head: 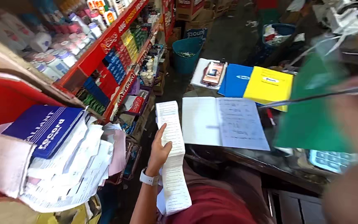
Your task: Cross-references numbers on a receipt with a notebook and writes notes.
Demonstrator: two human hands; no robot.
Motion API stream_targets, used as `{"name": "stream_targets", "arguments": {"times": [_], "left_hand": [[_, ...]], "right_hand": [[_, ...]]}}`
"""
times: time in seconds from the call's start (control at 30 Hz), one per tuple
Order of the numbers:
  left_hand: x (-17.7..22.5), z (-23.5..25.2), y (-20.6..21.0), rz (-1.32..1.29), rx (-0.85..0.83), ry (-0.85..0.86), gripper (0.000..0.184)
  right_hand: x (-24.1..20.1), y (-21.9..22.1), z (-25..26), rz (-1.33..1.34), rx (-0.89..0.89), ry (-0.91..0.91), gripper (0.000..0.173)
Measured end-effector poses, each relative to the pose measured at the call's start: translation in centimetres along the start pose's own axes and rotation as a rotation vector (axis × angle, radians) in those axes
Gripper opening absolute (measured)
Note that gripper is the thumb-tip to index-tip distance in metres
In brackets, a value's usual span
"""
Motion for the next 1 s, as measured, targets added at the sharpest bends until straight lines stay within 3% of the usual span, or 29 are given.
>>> {"name": "stream_targets", "arguments": {"times": [0.07, 0.13, 0.2, 0.37, 0.5, 0.57, 0.67, 0.77, 0.87, 0.93, 1.0], "left_hand": [[0.1, -0.1, 0.1, 0.031, 0.009, -0.011, 0.072], [-0.1, -0.1, 0.1, 0.066, 0.021, 0.007, 0.071], [-0.3, -0.1, -0.1, 0.106, 0.027, 0.022, 0.071], [-0.5, -0.2, -0.7, 0.116, 0.032, -0.024, 0.072], [-0.5, 0.0, -1.3, 0.069, 0.050, -0.029, 0.073], [-0.6, 0.0, -1.4, 0.056, 0.063, -0.029, 0.073], [-0.6, -0.1, -1.5, 0.080, 0.077, -0.025, 0.074], [-0.4, -0.5, -1.4, 0.090, 0.085, -0.028, 0.074], [-0.3, -0.7, -1.6, 0.089, 0.082, -0.044, 0.074], [-0.1, -0.8, -1.8, 0.075, 0.085, -0.045, 0.074], [0.0, -0.9, -2.0, 0.071, 0.087, -0.037, 0.074]], "right_hand": [[-5.9, 5.7, 0.1, 0.023, -0.296, 0.176, 0.029], [-7.4, 12.3, -1.3, 0.166, -0.567, 0.151, 0.041], [-7.4, 17.1, -4.4, 0.271, -0.653, 0.069, 0.056], [-5.6, 19.7, -11.2, 0.303, -0.408, -0.199, 0.064], [-2.1, 18.9, -13.0, 0.241, -0.304, -0.373, 0.030], [-1.6, 19.3, -13.5, 0.239, -0.219, -0.419, 0.021], [-2.5, 20.1, -13.4, 0.267, -0.151, -0.391, 0.025], [-3.3, 20.9, -13.3, 0.291, -0.133, -0.344, 0.040], [-2.8, 20.7, -14.0, 0.324, 0.019, -0.159, 0.040], [-1.1, 19.8, -14.8, 0.213, 0.096, 0.020, 0.038], [1.1, 18.9, -15.8, 0.048, 0.101, 0.170, 0.046]]}}
Point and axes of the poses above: each hand's wrist, its own z-axis towards the middle knuckle, its own y-axis out of the palm, x = y × z, the point moved 2 cm from there along z, towards the middle knuckle, and after that the axes turned 14 degrees about -y, right-handed, at the moved point
